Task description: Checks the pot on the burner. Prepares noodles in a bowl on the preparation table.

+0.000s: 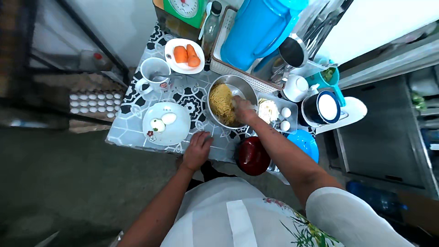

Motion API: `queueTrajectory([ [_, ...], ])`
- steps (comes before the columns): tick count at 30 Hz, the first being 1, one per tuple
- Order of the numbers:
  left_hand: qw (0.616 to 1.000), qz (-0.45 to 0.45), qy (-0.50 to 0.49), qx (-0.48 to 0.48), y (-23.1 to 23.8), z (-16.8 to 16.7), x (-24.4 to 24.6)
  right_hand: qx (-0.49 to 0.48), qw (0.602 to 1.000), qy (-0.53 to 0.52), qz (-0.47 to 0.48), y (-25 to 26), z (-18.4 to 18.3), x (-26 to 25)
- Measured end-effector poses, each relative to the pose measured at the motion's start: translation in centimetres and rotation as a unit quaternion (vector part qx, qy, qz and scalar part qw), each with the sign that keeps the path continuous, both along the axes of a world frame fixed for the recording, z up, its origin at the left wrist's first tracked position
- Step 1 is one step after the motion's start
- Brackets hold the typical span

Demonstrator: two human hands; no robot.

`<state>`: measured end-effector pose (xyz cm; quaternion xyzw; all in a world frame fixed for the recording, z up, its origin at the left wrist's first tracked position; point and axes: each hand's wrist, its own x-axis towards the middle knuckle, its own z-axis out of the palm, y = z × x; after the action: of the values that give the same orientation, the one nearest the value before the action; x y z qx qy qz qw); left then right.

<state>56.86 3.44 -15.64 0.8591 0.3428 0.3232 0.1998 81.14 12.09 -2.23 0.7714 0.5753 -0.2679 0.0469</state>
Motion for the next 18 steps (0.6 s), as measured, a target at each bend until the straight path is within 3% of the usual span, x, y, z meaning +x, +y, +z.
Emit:
queueTrajectory([
  [6, 1.000, 0.008, -0.001, 0.009, 0.1, 0.1, 0.1, 0.095, 0.995, 0.014, -0.019, 0.1, 0.2, 1.5],
  [10, 1.000, 0.011, 0.000, 0.013, 0.0, -0.1, 0.1, -0.005, 0.999, -0.019, 0.030, -0.8, -0.5, -1.6],
  [14, 1.000, 0.003, 0.004, 0.007, 0.0, 0.0, 0.0, 0.064, 0.997, -0.036, 0.017, -0.3, -2.3, -1.8],
  [18, 1.000, 0.001, 0.006, 0.001, 0.0, 0.3, -0.1, 0.076, 0.997, 0.009, 0.004, 0.6, -0.1, 0.6],
])
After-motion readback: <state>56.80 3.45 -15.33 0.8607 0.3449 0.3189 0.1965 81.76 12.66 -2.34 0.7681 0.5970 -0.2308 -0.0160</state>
